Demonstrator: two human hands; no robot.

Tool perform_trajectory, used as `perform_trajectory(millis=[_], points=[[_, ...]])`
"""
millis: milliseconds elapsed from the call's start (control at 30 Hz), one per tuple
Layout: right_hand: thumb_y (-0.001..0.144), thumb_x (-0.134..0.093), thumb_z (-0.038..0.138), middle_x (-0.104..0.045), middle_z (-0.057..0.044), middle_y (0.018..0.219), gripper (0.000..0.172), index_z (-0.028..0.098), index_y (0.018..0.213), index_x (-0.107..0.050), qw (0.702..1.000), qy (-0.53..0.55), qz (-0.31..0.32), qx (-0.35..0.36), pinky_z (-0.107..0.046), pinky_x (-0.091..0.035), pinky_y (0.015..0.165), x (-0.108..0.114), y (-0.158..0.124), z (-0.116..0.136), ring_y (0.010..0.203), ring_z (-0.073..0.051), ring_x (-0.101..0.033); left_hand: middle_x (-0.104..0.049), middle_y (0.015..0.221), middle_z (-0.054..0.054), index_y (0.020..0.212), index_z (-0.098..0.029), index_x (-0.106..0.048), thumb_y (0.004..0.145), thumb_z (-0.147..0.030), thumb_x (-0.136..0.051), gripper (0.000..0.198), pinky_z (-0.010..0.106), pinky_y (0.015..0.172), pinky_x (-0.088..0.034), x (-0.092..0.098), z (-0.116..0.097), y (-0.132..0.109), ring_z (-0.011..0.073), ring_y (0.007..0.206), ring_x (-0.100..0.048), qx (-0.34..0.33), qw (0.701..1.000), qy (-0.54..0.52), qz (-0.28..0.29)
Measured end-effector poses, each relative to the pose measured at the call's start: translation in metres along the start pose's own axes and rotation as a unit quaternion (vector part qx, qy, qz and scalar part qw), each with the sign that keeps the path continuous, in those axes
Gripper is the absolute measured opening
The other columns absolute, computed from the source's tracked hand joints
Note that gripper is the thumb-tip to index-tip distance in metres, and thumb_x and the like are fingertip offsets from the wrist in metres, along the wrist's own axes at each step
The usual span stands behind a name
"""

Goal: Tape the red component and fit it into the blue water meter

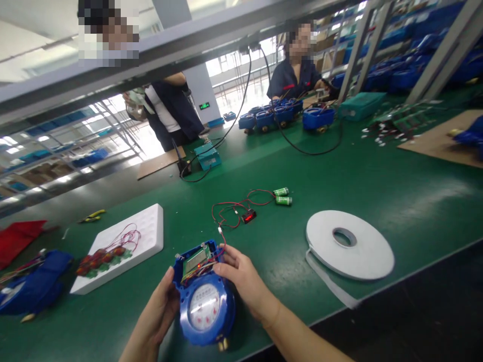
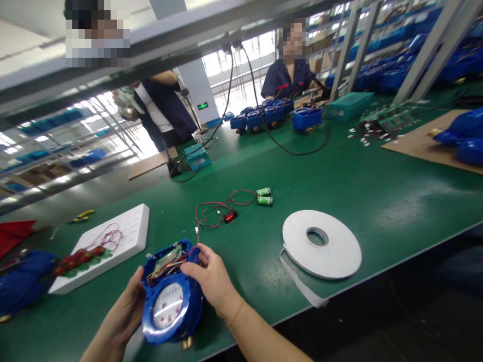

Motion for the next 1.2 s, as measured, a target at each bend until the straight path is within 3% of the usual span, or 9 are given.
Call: perform_trajectory(millis=[300,733,867,1000,1200], points=[[0.065,-0.081,0.037,-0.069,-0.014,0.116,0.065,0.016,0.121,-0.055,1.000,-0.020,-0.015,0.003,-0.045,-0.045,0.100,0.002,-0.003,0.002,0.112,-0.032,-0.063,-0.070,0.121,0.011,0.113,-0.018,-0.074,0.072,-0.054,-0.082,0.055,0.043,0.115,-0.042,0.006,0.009,0.007,0.0358,0.129,-0.053,0.040,0.997,-0.016,0.060],[0.067,-0.080,0.040,-0.065,-0.020,0.123,0.074,0.010,0.128,-0.050,0.998,-0.051,-0.023,0.021,-0.047,-0.044,0.102,0.005,-0.001,-0.001,0.114,-0.034,-0.061,-0.072,0.117,0.011,0.101,-0.020,-0.079,0.071,-0.053,-0.082,0.045,0.045,0.119,-0.034,0.010,0.014,0.011,0.0363,0.132,-0.051,0.052,0.995,-0.040,0.073],[0.067,-0.079,0.041,-0.066,-0.018,0.122,0.074,0.010,0.128,-0.050,0.998,-0.052,-0.021,0.029,-0.048,-0.043,0.102,0.005,0.000,-0.003,0.111,-0.033,-0.062,-0.073,0.113,0.014,0.098,-0.017,-0.080,0.062,-0.053,-0.088,0.052,0.047,0.120,-0.032,0.006,0.013,0.009,0.0397,0.130,-0.052,0.040,0.997,-0.032,0.056],[0.066,-0.079,0.041,-0.065,-0.019,0.123,0.075,0.010,0.128,-0.050,0.998,-0.053,-0.025,0.029,-0.049,-0.043,0.102,0.006,0.001,-0.004,0.113,-0.034,-0.061,-0.071,0.117,0.015,0.106,-0.014,-0.077,0.064,-0.056,-0.085,0.060,0.048,0.120,-0.028,0.002,0.014,0.008,0.0393,0.130,-0.051,0.041,0.997,-0.018,0.056],[0.066,-0.079,0.043,-0.065,-0.020,0.123,0.075,0.010,0.128,-0.050,0.998,-0.047,-0.021,0.028,-0.049,-0.043,0.102,0.005,-0.001,-0.003,0.113,-0.034,-0.061,-0.075,0.107,0.011,0.084,-0.019,-0.081,0.048,-0.048,-0.095,0.048,0.047,0.121,-0.027,0.002,0.015,0.007,0.0408,0.130,-0.051,0.041,0.997,-0.066,-0.005]])
Point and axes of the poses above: each hand's wrist, its own y-axis towards the middle knuckle, its own x-axis out of the back of the hand, z = x × y, the point moved 8 cm from there along y, towards the middle knuckle
